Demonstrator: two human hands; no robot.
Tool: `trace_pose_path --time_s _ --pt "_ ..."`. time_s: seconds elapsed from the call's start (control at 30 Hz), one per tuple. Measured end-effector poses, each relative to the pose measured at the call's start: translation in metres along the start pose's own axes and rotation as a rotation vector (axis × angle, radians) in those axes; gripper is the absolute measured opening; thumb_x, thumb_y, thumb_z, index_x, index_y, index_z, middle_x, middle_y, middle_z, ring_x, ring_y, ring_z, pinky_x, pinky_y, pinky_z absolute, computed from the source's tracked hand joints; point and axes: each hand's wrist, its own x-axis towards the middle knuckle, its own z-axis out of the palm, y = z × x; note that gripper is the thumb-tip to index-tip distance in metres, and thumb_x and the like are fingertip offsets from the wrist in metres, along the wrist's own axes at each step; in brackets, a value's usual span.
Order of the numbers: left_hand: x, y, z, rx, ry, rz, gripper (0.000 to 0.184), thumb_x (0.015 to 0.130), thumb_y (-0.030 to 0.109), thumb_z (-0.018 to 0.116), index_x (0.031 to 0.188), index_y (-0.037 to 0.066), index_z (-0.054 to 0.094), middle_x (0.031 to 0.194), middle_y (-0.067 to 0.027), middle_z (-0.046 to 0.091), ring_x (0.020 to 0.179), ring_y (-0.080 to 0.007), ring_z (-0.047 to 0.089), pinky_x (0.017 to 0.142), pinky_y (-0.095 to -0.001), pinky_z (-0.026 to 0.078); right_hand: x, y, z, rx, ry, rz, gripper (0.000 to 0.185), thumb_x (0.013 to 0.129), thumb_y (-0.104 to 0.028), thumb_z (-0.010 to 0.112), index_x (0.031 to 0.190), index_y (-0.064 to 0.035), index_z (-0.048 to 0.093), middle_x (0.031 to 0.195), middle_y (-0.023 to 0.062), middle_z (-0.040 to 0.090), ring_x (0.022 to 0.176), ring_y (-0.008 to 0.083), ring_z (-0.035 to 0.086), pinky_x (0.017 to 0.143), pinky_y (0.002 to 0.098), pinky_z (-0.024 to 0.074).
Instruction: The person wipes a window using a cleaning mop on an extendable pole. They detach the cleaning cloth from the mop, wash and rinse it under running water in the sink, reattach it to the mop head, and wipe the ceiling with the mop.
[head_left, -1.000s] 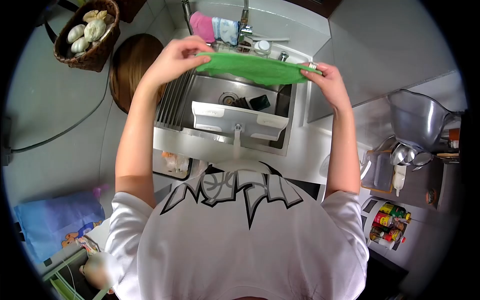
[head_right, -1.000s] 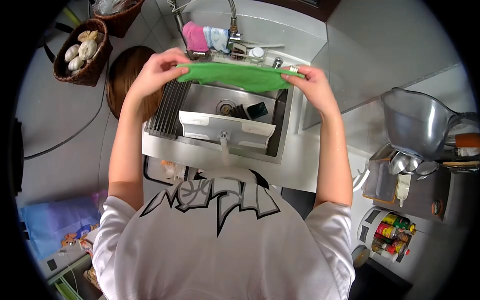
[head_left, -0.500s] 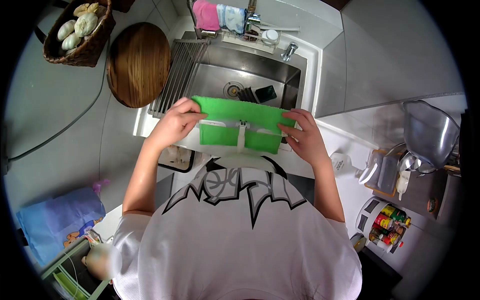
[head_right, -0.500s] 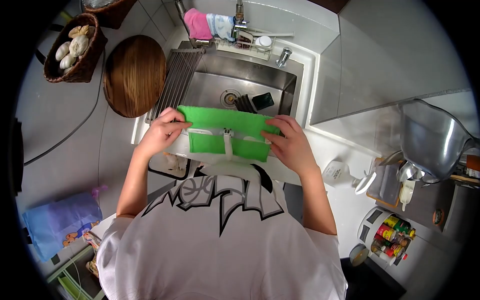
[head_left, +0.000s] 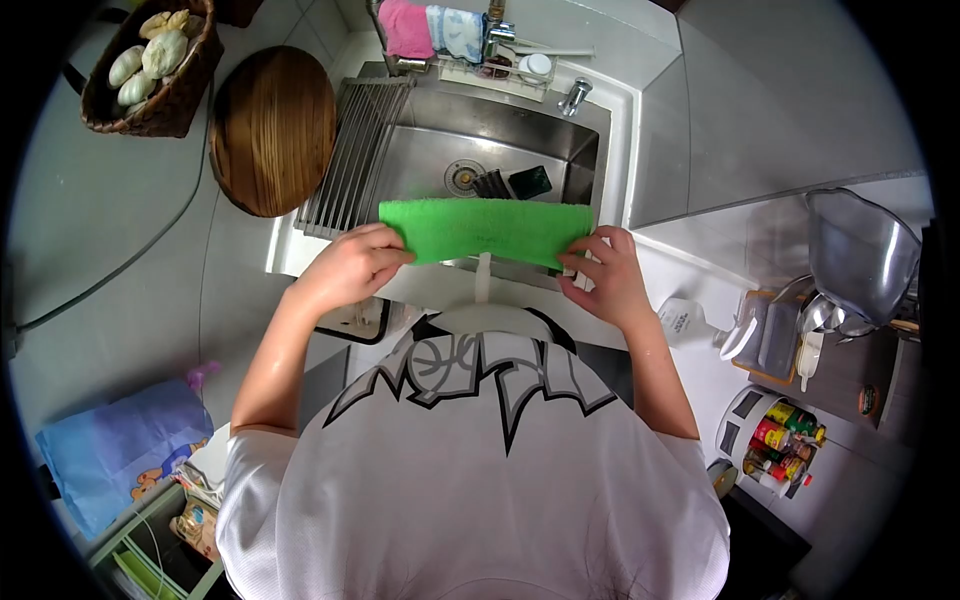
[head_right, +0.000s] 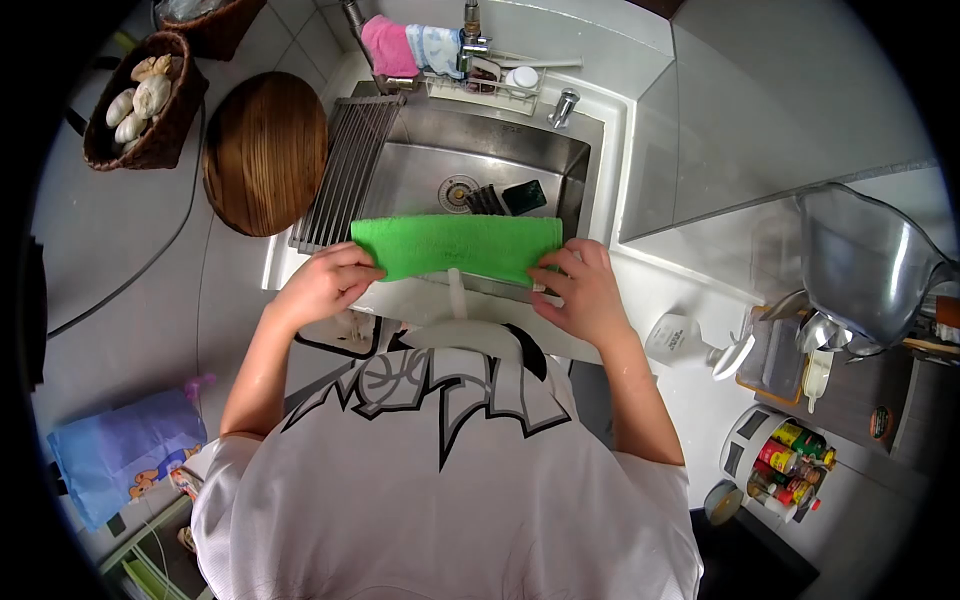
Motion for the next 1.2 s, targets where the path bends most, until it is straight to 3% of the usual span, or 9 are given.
trace_pose_path --time_s 0.13,0.23,0.27,0.37,0.4,0.53,0.83,1.13,1.2 --pt "0.001 0.0 -0.011 -0.13 -0.107 -0.093 0.022 0.071 0.005 0.072 0.093 0.004 0.069 0.092 -0.008 0.058 0.085 -0.0237 0.059 0.068 -0.034 0.05 0.01 0.01 0.005 0.012 0.094 0.039 0.035 0.063 -0.015 0.077 0.096 -0.0112 0.068 0.098 0.0038 0.058 0.097 0.0278 0.049 0.084 0.039 0.0417" --pt "0.026 0.005 -0.02 -0.113 0.168 -0.207 0.029 0.072 0.008 0.074 0.1 0.005 0.068 0.103 -0.0105 0.059 0.091 -0.0245 0.061 0.074 -0.0332 0.05 0.04 -0.002 0.006 0.033 0.24 0.123 0.042 0.065 -0.017 0.077 0.105 -0.0116 0.064 0.11 0.0066 0.056 0.103 0.0303 0.049 0.088 0.0424 0.0412" --pt "0.034 0.001 -0.02 -0.052 0.158 -0.21 0.033 0.077 0.014 0.071 0.108 0.007 0.065 0.116 -0.0156 0.056 0.101 -0.0273 0.059 0.076 -0.0329 0.05 0.048 -0.005 0.003 -0.013 0.194 0.084 0.044 0.066 -0.018 0.077 0.107 -0.0108 0.063 0.113 0.007 0.055 0.106 0.0311 0.048 0.09 0.0428 0.0404" --pt "0.036 -0.038 0.013 -0.142 0.132 -0.143 0.04 0.076 0.01 0.071 0.114 0.003 0.061 0.112 -0.0135 0.06 0.091 -0.0265 0.061 0.078 -0.0308 0.049 0.062 -0.005 -0.003 -0.103 0.068 -0.014 0.046 0.068 -0.021 0.076 0.11 -0.0088 0.06 0.119 0.0082 0.053 0.114 0.0326 0.046 0.097 0.0434 0.038" --pt "0.037 -0.04 0.009 -0.34 -0.106 -0.286 0.036 0.078 0.012 0.07 0.111 0.0 0.061 0.103 -0.0144 0.063 0.086 -0.0278 0.062 0.076 -0.0319 0.049 0.063 -0.002 -0.003 -0.1 0.036 -0.023 0.046 0.068 -0.021 0.076 0.11 -0.0082 0.06 0.119 0.0085 0.054 0.116 0.0328 0.045 0.098 0.0431 0.037" --pt "0.036 -0.028 0.01 -0.323 -0.015 -0.272 0.029 0.08 0.015 0.067 0.104 -0.001 0.063 0.093 -0.0159 0.064 0.081 -0.0294 0.063 0.069 -0.0359 0.049 0.063 0.003 -0.008 -0.026 -0.081 0.005 0.04 0.073 -0.022 0.072 0.108 -0.0072 0.062 0.112 0.0091 0.059 0.113 0.0301 0.048 0.101 0.0413 0.035" --pt "0.062 -0.014 -0.01 -0.007 -0.139 -0.201 0.021 0.08 0.012 0.063 0.095 -0.004 0.063 0.082 -0.021 0.064 0.076 -0.0395 0.061 0.069 -0.0426 0.049 0.092 0.011 -0.005 -0.151 -0.572 0.075 0.027 0.083 -0.016 0.06 0.107 -0.0029 0.061 0.097 0.0139 0.062 0.09 0.0328 0.061 0.078 0.0425 0.0504" --pt "0.075 -0.014 -0.03 0.036 -0.386 -0.155 0.02 0.08 0.011 0.059 0.09 -0.007 0.062 0.08 -0.0224 0.063 0.077 -0.0404 0.061 0.072 -0.0442 0.05 0.094 0.015 -0.004 -0.151 -0.606 -0.015 0.018 0.084 -0.013 0.057 0.098 -0.0015 0.058 0.095 0.0131 0.061 0.087 0.0331 0.062 0.074 0.0434 0.0513" --pt "0.083 -0.011 -0.026 0.195 -0.439 -0.163 0.019 0.077 0.009 0.059 0.087 -0.006 0.061 0.077 -0.0227 0.063 0.076 -0.0397 0.062 0.07 -0.0446 0.051 0.096 0.011 -0.002 -0.207 -0.597 -0.06 0.018 0.083 -0.01 0.056 0.098 -0.0009 0.058 0.094 0.0132 0.061 0.086 0.0325 0.062 0.073 0.0429 0.0517"
